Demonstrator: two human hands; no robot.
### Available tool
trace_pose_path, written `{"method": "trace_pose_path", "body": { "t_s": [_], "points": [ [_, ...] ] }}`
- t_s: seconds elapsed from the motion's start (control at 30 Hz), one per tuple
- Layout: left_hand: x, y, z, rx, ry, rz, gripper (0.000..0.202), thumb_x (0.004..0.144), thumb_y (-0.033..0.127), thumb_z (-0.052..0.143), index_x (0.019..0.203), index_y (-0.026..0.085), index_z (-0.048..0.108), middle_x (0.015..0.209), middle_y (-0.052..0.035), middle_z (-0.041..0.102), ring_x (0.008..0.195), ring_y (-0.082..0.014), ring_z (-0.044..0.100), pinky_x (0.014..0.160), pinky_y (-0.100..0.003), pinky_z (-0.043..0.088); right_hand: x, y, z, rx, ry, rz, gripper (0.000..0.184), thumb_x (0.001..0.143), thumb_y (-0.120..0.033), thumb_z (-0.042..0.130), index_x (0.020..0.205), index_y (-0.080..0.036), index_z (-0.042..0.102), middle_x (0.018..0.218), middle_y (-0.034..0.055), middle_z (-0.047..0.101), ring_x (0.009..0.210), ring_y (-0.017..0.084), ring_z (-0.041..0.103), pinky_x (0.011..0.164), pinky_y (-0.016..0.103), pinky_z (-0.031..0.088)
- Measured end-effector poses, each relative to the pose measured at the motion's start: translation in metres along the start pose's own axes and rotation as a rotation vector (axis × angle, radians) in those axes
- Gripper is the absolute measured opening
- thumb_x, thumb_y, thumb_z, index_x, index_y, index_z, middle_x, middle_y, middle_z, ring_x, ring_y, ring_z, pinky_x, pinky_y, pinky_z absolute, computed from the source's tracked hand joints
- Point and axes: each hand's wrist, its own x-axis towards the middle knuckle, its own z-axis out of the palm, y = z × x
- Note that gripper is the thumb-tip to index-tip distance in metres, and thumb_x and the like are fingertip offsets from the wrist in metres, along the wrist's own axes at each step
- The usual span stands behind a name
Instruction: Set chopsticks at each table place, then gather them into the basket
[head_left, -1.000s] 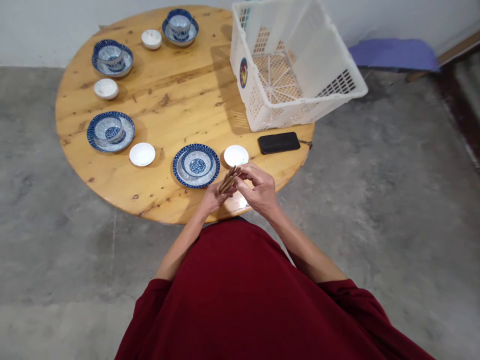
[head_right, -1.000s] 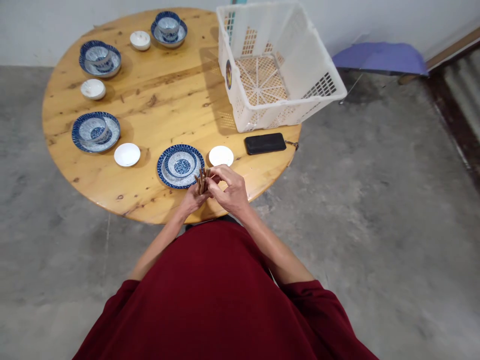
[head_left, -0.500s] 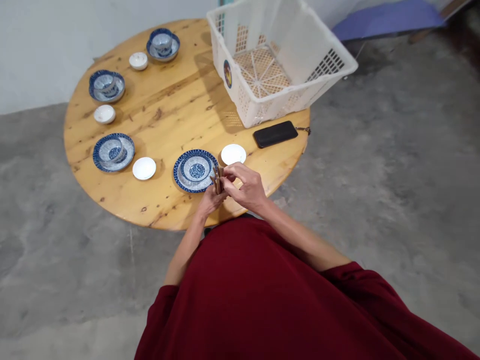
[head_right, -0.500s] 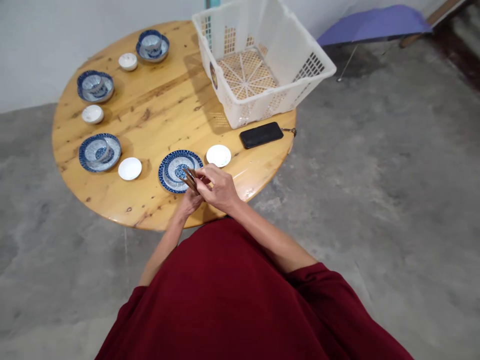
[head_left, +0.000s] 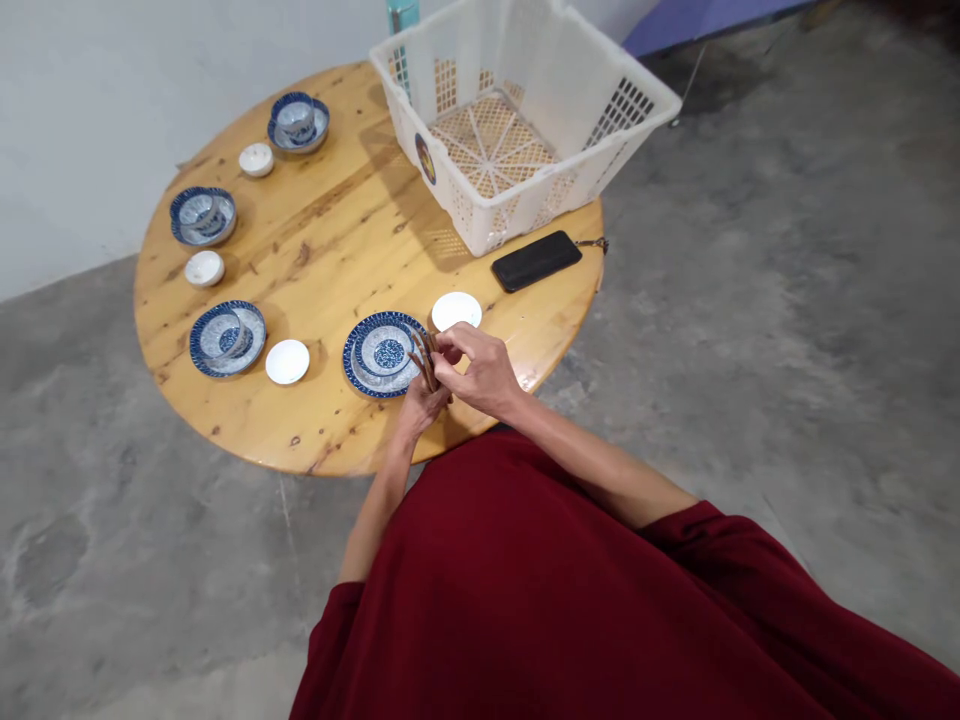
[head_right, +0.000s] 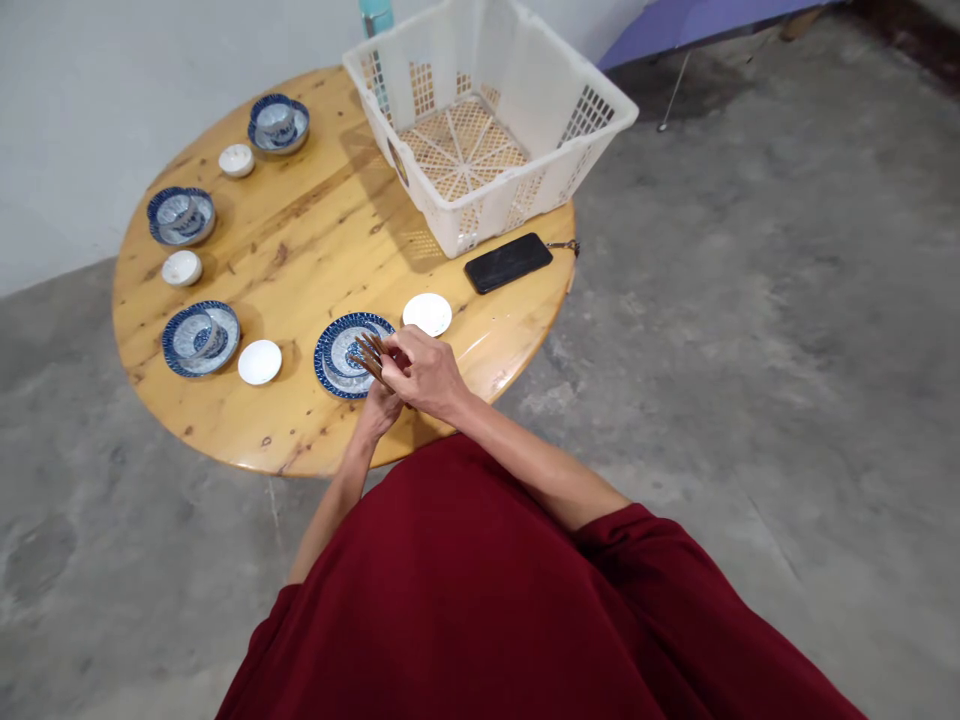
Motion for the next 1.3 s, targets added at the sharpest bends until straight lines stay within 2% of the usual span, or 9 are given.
{"method": "trace_pose_path", "body": {
  "t_s": [0.27,0.43,0.6,0.7,0.83,0.9,0.97,1.1,1.3],
  "points": [
    [-0.003,0.021,0.009,0.029,0.011,-0.009,0.041,0.081,0.059,0.073,0.083,0.019,0.063,0.072,-0.0019,0.066,0.078,-0.0185,0.063,0.072,-0.028,0.051,0.003,0.008,-0.016,0.04,0.01,0.094,0.004,0.086,-0.02,0.06,0.083,-0.021,0.061,0.078,0.0017,0.063,0.067,0.016,0.059,0.068,0.03,0.05],
    [-0.006,0.029,0.014,0.072,0.043,-0.018,0.044,0.085,0.061,0.067,0.072,0.019,0.064,0.071,-0.0026,0.067,0.071,-0.0172,0.061,0.07,-0.029,0.05,0.003,0.015,-0.022,0.102,0.028,0.217,0.007,0.086,-0.025,0.058,0.08,-0.021,0.06,0.073,-0.0006,0.062,0.064,0.014,0.06,0.064,0.027,0.049],
    [-0.008,0.024,0.017,-0.042,0.052,0.032,0.053,0.086,0.069,0.063,0.084,0.017,0.071,0.08,-0.0071,0.073,0.071,-0.017,0.065,0.069,-0.029,0.052,0.004,0.014,-0.028,0.14,0.053,0.265,0.008,0.086,-0.027,0.06,0.081,-0.021,0.061,0.074,-0.0005,0.063,0.062,0.014,0.061,0.061,0.027,0.051],
    [-0.01,0.021,0.014,-0.09,0.152,0.046,0.057,0.085,0.073,0.063,0.088,0.017,0.071,0.081,-0.0075,0.073,0.071,-0.0174,0.066,0.066,-0.029,0.053,0.007,0.009,-0.041,0.137,0.1,0.259,0.009,0.089,-0.028,0.06,0.083,-0.021,0.061,0.076,-0.0002,0.064,0.062,0.014,0.062,0.06,0.028,0.052],
    [-0.012,0.022,0.008,-0.032,0.347,0.15,0.043,0.09,0.062,0.062,0.085,0.02,0.072,0.094,-0.0096,0.076,0.093,-0.0223,0.071,0.086,-0.034,0.056,0.014,0.0,-0.062,0.0,0.149,0.185,0.007,0.091,-0.025,0.061,0.084,-0.023,0.063,0.079,0.0003,0.066,0.066,0.014,0.063,0.065,0.029,0.055],
    [-0.014,0.023,0.006,-0.026,0.406,0.178,0.041,0.091,0.06,0.062,0.086,0.021,0.071,0.095,-0.0096,0.076,0.092,-0.0222,0.071,0.089,-0.035,0.056,0.015,-0.001,-0.067,-0.063,0.159,0.126,0.006,0.09,-0.022,0.062,0.084,-0.024,0.063,0.08,0.001,0.066,0.068,0.015,0.062,0.069,0.031,0.056],
    [-0.016,0.021,0.006,-0.044,0.418,0.165,0.042,0.091,0.061,0.061,0.088,0.021,0.07,0.09,-0.0087,0.074,0.081,-0.0198,0.069,0.08,-0.034,0.057,0.012,0.0,-0.065,-0.099,0.156,0.065,0.008,0.09,-0.02,0.062,0.083,-0.024,0.062,0.08,0.0015,0.065,0.07,0.016,0.062,0.07,0.032,0.055],
    [-0.02,0.013,0.009,-0.075,0.365,0.118,0.05,0.088,0.067,0.064,0.092,0.018,0.071,0.081,-0.006,0.071,0.065,-0.0149,0.062,0.061,-0.027,0.05,0.003,0.008,-0.052,-0.116,0.128,-0.027,0.01,0.091,-0.018,0.06,0.082,-0.024,0.059,0.078,0.0018,0.063,0.068,0.016,0.059,0.068,0.032,0.053],
    [-0.018,0.006,0.014,-0.097,0.359,0.101,0.058,0.085,0.073,0.065,0.091,0.016,0.074,0.072,-0.0035,0.067,0.061,-0.0135,0.059,0.057,-0.025,0.046,-0.001,0.015,-0.043,-0.151,0.116,-0.032,0.011,0.091,-0.021,0.059,0.081,-0.023,0.058,0.077,0.0023,0.063,0.067,0.016,0.059,0.067,0.03,0.052]
  ]
}}
